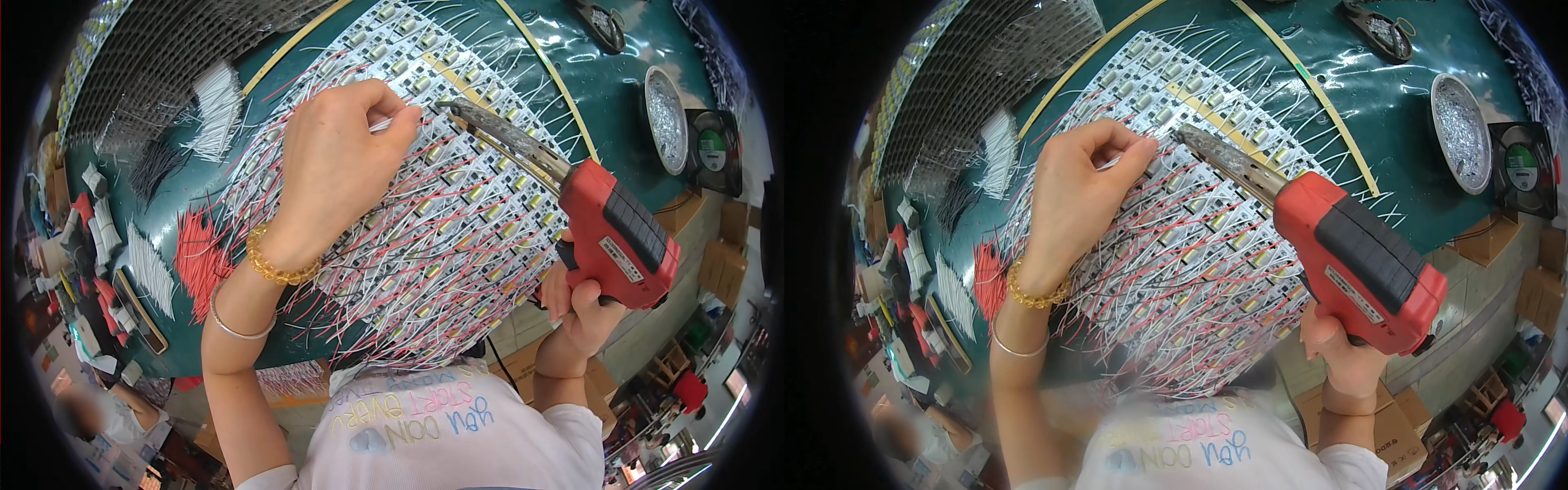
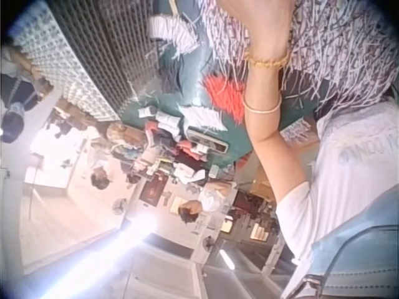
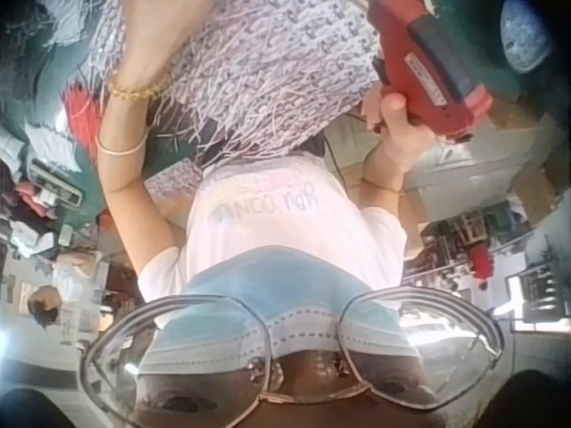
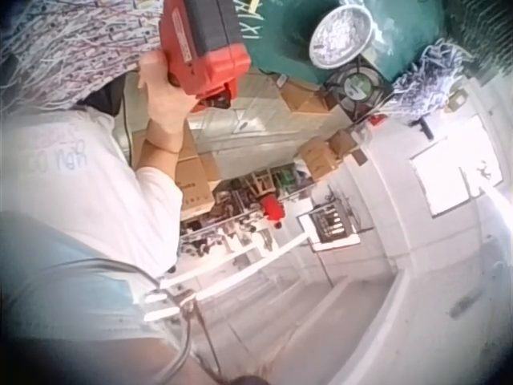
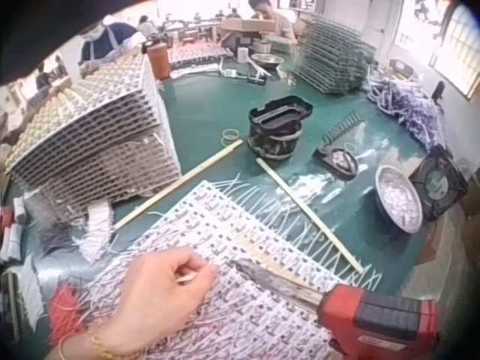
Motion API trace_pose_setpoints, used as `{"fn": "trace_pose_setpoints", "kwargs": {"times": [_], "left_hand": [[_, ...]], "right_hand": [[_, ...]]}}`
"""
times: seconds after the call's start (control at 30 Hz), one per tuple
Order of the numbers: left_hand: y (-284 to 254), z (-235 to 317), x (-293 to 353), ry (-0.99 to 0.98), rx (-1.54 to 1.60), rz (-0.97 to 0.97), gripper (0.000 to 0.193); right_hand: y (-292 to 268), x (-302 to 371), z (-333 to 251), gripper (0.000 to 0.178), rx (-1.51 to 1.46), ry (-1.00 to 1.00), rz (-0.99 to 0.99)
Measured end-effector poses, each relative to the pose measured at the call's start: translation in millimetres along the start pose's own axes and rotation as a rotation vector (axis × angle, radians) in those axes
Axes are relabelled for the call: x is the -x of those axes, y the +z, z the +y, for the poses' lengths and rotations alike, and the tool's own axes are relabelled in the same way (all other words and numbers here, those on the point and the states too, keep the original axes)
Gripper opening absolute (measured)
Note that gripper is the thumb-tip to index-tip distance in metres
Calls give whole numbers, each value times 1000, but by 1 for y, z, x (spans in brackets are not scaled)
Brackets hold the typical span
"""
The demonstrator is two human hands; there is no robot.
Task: The person assembles LED light panels by attaching red and white wires to the board and soldering them in place using a soldering iron.
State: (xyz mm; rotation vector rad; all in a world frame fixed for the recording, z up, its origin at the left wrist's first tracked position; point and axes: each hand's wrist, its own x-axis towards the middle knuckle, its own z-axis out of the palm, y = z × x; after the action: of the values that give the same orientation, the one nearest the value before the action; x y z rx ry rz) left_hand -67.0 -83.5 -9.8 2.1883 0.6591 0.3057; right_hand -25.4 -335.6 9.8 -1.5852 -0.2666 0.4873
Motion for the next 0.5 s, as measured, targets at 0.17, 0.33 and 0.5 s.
{"fn": "trace_pose_setpoints", "kwargs": {"times": [0.17, 0.33, 0.5], "left_hand": [[-1, 1, 1, -22, 8, -14, 19], [-12, 2, 1, 29, 40, 69, 13], [-13, 19, 13, 197, 65, 235, 8]], "right_hand": [[1, 0, 1, 72, -9, -45, -19], [-3, 4, 0, 75, -37, -75, 6], [-18, 10, -3, 79, -64, -85, 44]]}}
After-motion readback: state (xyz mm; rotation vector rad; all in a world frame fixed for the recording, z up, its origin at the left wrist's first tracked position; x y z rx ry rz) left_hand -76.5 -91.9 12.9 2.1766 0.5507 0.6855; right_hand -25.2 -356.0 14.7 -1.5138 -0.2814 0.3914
